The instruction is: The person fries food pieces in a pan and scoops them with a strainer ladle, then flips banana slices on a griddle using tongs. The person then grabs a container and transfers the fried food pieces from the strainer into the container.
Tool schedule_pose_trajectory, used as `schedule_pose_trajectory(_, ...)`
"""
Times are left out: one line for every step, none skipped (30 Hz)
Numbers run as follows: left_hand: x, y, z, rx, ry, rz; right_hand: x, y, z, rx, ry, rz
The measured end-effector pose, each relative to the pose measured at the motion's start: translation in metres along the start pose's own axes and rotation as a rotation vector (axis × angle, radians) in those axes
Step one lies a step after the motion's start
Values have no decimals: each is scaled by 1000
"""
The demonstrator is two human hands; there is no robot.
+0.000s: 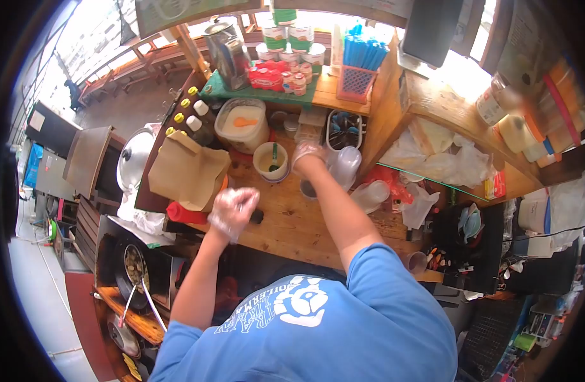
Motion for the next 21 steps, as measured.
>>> schedule_pose_trajectory(20, 26, -8, -53, 0, -37, -2, -13, -3, 19, 35, -63)
schedule_pose_trajectory(48, 52, -11, 36, 84, 1, -13, -30, -10, 9, 56, -32)
schedule_pose_trajectory(70, 77, -10, 127, 166, 40, 0, -25, -3, 50, 91, -30)
schedule_pose_trajectory(89, 104, -11, 87, 192, -46, 1, -29, -5, 42, 96, -67)
schedule_pose_trajectory(107, 127, -9, 47, 220, -131, 1, -34, -8, 33, 103, -105)
schedule_pose_trajectory(125, 149, -5, 62, 214, -136, 7, -32, -3, 48, 109, -100)
schedule_pose_trajectory(158, 164, -13, -9, 275, -278, 16, -27, -1, 4, 122, -82)
schedule_pose_trajectory(183, 175, -19, -83, 338, -418, 20, -23, -1, -43, 134, -64)
schedule_pose_trajectory(189, 186, -11, -72, 336, -422, 21, -22, 1, -32, 138, -61)
schedule_pose_trajectory(200, 192, -3, -23, 450, -504, 20, -22, 3, -19, 175, -19)
schedule_pose_trajectory(210, 196, 4, 27, 564, -586, 19, -24, 6, -5, 212, 22)
schedule_pose_trajectory(215, 201, 12, 130, 541, -524, 4, -32, -2, -111, 216, 183)
schedule_pose_trajectory(222, 204, 10, 141, 535, -530, 2, -34, 1, -98, 217, 182)
schedule_pose_trajectory(232, 205, 14, 223, 596, -547, 6, -36, 3, -83, 209, 109)
schedule_pose_trajectory(237, 205, 19, 304, 656, -561, 5, -40, 3, -69, 200, 36)
schedule_pose_trajectory(238, 207, 21, 322, 641, -543, 8, -37, 3, -85, 202, 38)
schedule_pose_trajectory(237, 208, 22, 338, 635, -540, 8, -36, 4, -71, 202, 46)
schedule_pose_trajectory(235, 208, 27, 393, 638, -507, 11, -35, 3, -84, 180, 31)
schedule_pose_trajectory(233, 208, 32, 454, 638, -470, 11, -35, 3, -90, 158, 20)
schedule_pose_trajectory(242, 206, 26, 463, 645, -511, 10, -38, 3, -26, 169, -76)
schedule_pose_trajectory(252, 208, 22, 486, 650, -536, 2, -41, 4, 49, 180, -155)
Point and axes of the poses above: each hand's wrist, its own y-axis towards the middle knuckle, its own x-axis out of the palm, z = x × y, the point moved 9 cm from there along y, towards the middle knuckle, and after that the axes turned 15 degrees about y, right-handed, at the moved point
